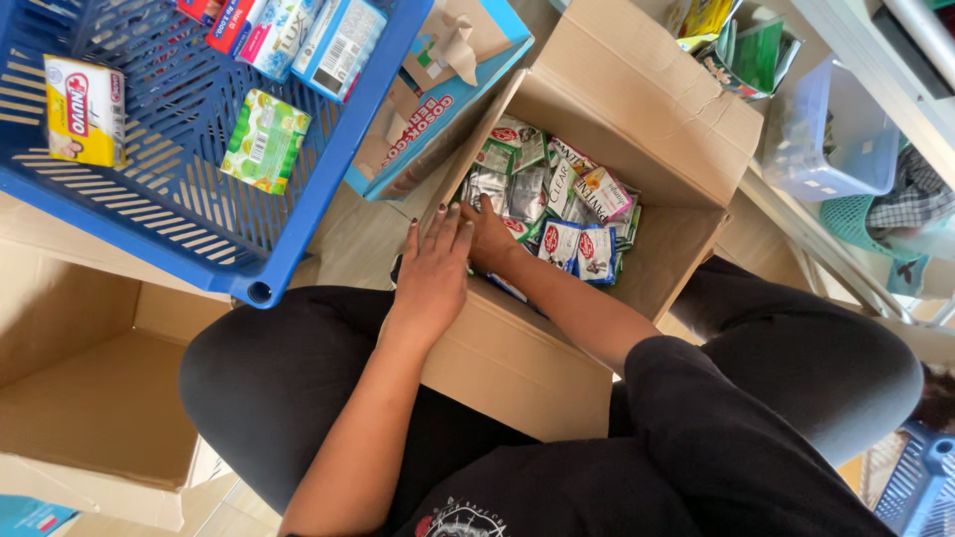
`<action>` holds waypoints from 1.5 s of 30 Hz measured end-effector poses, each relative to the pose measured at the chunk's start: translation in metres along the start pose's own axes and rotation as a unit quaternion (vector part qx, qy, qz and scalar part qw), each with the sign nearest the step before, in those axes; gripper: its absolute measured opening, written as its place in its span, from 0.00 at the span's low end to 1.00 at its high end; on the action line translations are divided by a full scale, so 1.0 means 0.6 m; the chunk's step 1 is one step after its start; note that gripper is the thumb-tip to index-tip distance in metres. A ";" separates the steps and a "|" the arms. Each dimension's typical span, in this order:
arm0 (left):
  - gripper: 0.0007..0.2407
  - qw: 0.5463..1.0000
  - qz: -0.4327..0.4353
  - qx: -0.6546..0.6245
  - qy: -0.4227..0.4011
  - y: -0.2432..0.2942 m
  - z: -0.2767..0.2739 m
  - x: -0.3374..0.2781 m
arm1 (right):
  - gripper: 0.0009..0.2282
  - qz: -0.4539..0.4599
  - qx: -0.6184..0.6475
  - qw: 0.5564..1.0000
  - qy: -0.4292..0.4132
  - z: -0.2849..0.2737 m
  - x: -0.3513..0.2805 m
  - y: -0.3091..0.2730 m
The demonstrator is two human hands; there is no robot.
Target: The person sits on the floor and sorts small packaged goods from a cardboard box into blue plastic baskets. They handle items one by one, arranging them neatly in the baskets.
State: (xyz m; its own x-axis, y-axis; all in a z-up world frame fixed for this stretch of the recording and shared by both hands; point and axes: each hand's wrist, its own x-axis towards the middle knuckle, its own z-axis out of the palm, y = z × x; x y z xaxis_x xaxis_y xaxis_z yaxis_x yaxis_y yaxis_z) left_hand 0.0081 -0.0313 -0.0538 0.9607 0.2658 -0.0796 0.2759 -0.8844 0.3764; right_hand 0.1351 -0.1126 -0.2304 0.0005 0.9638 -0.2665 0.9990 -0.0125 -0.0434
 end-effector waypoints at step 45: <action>0.23 0.997 0.040 -0.067 0.022 -0.047 0.052 0.003 | 0.37 0.313 0.295 0.903 -0.001 -0.010 -0.254 0.086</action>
State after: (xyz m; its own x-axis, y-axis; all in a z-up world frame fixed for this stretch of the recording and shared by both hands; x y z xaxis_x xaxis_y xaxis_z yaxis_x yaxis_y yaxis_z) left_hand 0.0027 -0.0177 -0.0934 0.9763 0.2166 -0.0053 0.1901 -0.8449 0.5000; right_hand 0.1868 -0.2583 -0.1862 0.5555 0.7189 -0.4178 0.6061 -0.6941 -0.3884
